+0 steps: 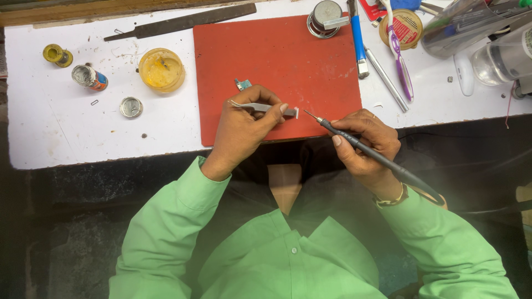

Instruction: The person works on a small electronic component on a red mat, using a metal tool to scrape and clean a surface, then uses tweezers to handle a tiny metallic piece, and finally uses a soldering iron to work on the component.

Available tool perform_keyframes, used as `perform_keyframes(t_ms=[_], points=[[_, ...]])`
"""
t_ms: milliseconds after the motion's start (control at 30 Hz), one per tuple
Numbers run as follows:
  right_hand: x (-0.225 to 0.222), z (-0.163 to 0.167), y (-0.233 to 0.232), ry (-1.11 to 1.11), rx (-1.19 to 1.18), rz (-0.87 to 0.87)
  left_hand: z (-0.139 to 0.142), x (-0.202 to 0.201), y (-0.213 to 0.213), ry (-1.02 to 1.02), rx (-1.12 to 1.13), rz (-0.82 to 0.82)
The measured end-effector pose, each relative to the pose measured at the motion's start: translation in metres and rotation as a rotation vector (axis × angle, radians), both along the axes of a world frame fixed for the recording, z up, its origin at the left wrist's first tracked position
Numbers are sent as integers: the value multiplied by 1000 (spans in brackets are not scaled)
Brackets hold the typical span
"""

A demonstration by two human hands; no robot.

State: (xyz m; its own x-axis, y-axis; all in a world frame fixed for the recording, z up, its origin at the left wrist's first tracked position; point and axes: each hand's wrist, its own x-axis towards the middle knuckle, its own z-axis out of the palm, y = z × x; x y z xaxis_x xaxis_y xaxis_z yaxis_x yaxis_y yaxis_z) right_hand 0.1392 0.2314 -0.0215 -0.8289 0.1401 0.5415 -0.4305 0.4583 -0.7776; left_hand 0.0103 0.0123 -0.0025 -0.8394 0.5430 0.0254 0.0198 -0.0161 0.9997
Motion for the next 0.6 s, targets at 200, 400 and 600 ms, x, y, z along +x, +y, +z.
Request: perform_keyframes(t_ms=[200, 400, 600], points=[[0, 0, 1, -9, 5, 8, 5, -1, -2, -14, -25, -70], [-1, 0, 1, -2, 3, 18, 11, -1, -3, -11, -90, -87], [0, 0, 2, -3, 5, 14, 13, -1, -1, -4, -84, -65]])
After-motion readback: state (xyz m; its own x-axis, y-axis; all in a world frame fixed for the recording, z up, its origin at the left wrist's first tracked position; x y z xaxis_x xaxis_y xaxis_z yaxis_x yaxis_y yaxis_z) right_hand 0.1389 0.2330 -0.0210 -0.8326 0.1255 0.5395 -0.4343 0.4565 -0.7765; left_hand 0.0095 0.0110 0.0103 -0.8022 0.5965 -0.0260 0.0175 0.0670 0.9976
